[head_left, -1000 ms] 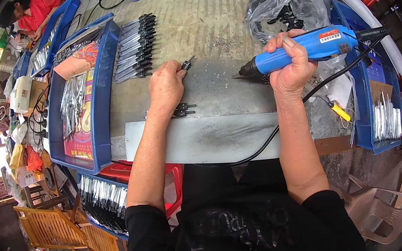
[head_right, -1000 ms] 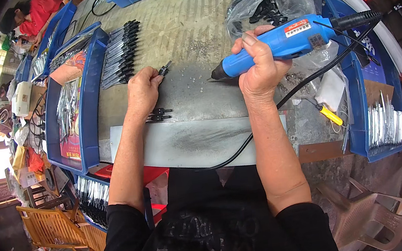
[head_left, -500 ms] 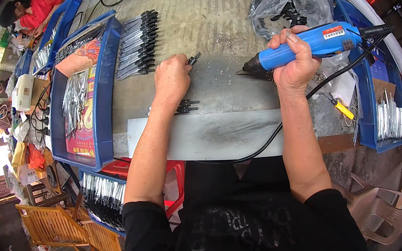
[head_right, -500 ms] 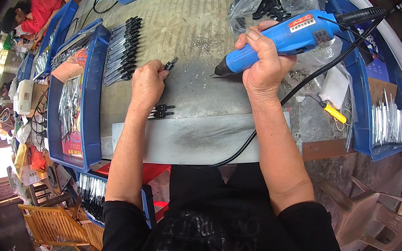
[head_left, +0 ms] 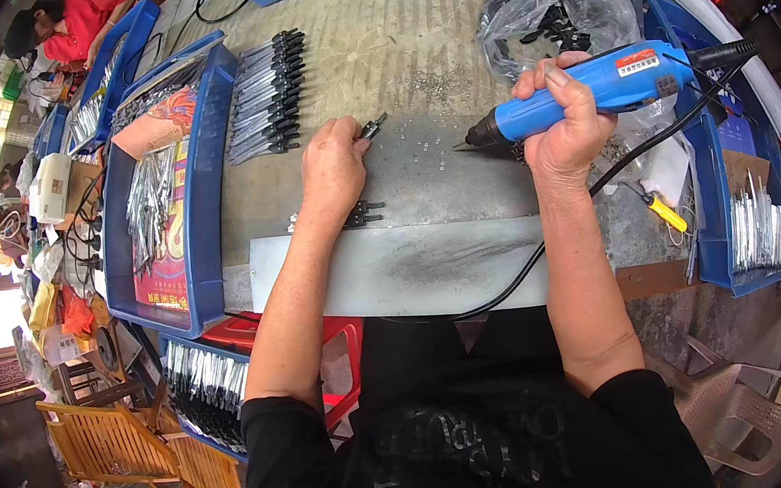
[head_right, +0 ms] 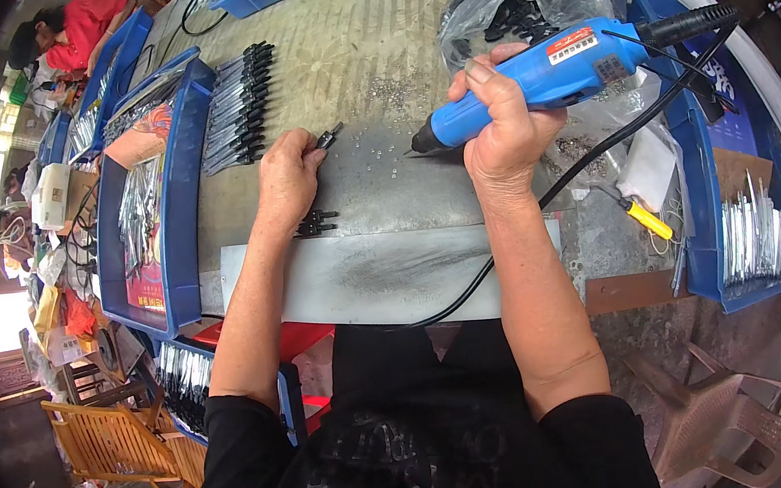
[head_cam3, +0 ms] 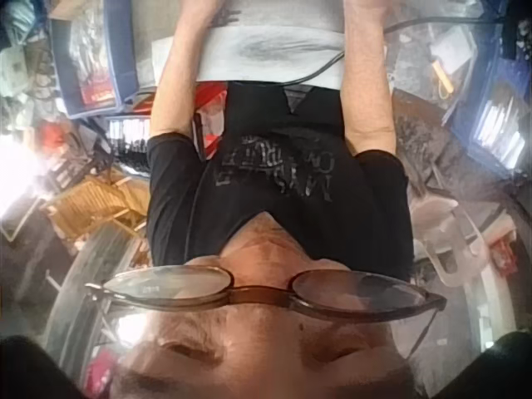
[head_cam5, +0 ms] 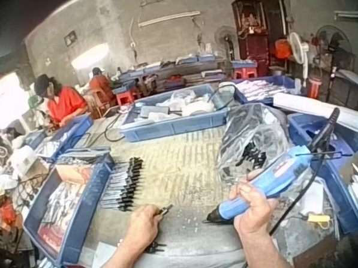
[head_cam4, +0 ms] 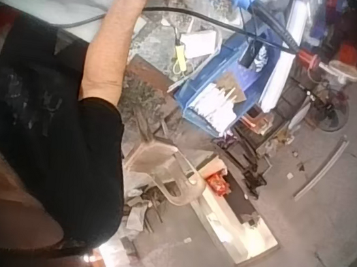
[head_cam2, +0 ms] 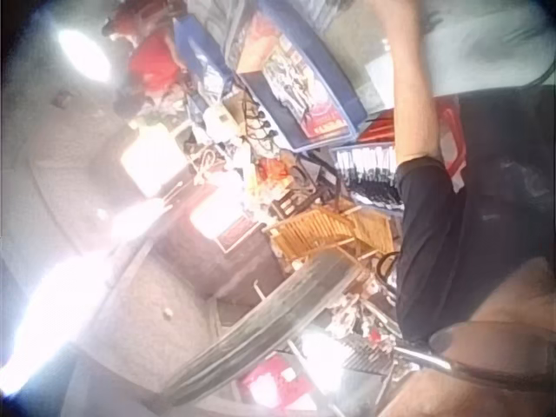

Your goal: The person fastens parts onto compasses using an electric screwdriver, then stacks the compasses into a tray by hand.

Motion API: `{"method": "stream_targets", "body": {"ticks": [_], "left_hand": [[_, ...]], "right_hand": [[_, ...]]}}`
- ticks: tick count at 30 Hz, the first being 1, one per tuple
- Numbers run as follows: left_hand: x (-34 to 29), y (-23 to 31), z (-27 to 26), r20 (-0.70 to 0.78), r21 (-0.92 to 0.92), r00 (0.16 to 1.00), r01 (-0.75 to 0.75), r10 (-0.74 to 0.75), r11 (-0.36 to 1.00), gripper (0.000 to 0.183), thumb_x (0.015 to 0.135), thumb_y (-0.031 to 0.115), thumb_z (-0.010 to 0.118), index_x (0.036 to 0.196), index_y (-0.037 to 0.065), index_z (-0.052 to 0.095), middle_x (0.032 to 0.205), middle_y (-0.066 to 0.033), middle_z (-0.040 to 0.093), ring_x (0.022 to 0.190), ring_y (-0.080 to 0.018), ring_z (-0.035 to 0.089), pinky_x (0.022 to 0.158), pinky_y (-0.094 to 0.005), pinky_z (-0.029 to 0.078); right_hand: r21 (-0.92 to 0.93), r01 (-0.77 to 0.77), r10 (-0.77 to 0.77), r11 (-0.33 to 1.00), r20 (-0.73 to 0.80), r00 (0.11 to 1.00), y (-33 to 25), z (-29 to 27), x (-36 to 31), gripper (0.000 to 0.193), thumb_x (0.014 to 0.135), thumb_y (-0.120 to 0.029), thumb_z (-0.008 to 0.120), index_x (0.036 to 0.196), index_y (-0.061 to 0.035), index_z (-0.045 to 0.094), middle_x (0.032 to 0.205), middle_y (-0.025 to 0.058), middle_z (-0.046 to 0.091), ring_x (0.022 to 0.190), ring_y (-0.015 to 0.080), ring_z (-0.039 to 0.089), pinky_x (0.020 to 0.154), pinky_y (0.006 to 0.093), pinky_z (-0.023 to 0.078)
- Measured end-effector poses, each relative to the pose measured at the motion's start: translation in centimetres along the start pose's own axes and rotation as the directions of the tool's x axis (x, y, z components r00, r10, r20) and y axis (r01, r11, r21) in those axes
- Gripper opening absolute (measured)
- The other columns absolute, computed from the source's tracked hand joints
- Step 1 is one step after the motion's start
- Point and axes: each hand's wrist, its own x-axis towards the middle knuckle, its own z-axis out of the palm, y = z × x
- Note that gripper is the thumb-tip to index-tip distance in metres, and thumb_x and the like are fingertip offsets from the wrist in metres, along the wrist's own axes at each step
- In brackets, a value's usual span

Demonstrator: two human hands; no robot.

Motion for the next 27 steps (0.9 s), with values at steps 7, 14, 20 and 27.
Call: {"method": "stream_targets", "body": {"ticks": [7,14,20,27], "left_hand": [[-0.2,-0.1,0.3,-0.019,-0.030,0.999,0.029,-0.030,0.999,0.013,0.068,0.004,0.064,0.078,0.000,0.056,0.074,-0.0139,0.057,0.067,-0.0299,0.056,0.061,-0.0351,0.044],[0.0,-0.1,0.1,-0.063,-0.025,0.996,0.065,-0.066,0.998,0.012,0.068,0.005,0.065,0.075,-0.001,0.057,0.072,-0.0147,0.058,0.068,-0.0292,0.057,0.061,-0.0341,0.044],[0.3,0.1,0.2,-0.009,0.005,0.998,0.069,-0.069,0.998,0.014,0.067,0.006,0.066,0.075,-0.001,0.057,0.074,-0.0147,0.059,0.069,-0.0303,0.057,0.061,-0.0353,0.044],[0.8,0.5,-0.2,0.063,0.054,0.994,0.082,-0.085,0.995,0.013,0.066,0.006,0.066,0.074,-0.001,0.058,0.073,-0.0150,0.059,0.068,-0.0300,0.058,0.061,-0.0355,0.044]], "right_hand": [[0.004,0.010,-0.010,1.000,0.010,1.000,-0.1,0.1,0.0,0.019,0.065,-0.001,0.057,0.080,0.0040,0.048,0.066,0.0096,0.050,0.051,0.0195,0.053,0.053,0.0306,0.045],[0.018,0.002,-0.002,1.000,0.003,1.000,-0.1,0.1,0.1,0.018,0.064,-0.002,0.056,0.079,0.0038,0.048,0.065,0.0098,0.051,0.050,0.0196,0.053,0.052,0.0307,0.045],[0.014,0.000,-0.001,1.000,0.011,1.000,-0.1,0.0,0.1,0.017,0.064,-0.002,0.056,0.079,0.0039,0.049,0.064,0.0097,0.051,0.051,0.0197,0.053,0.052,0.0308,0.045],[0.018,0.007,-0.008,1.000,0.022,1.000,-0.1,0.0,0.1,0.017,0.065,-0.001,0.056,0.080,0.0042,0.049,0.065,0.0099,0.051,0.051,0.0199,0.053,0.052,0.0311,0.045]]}}
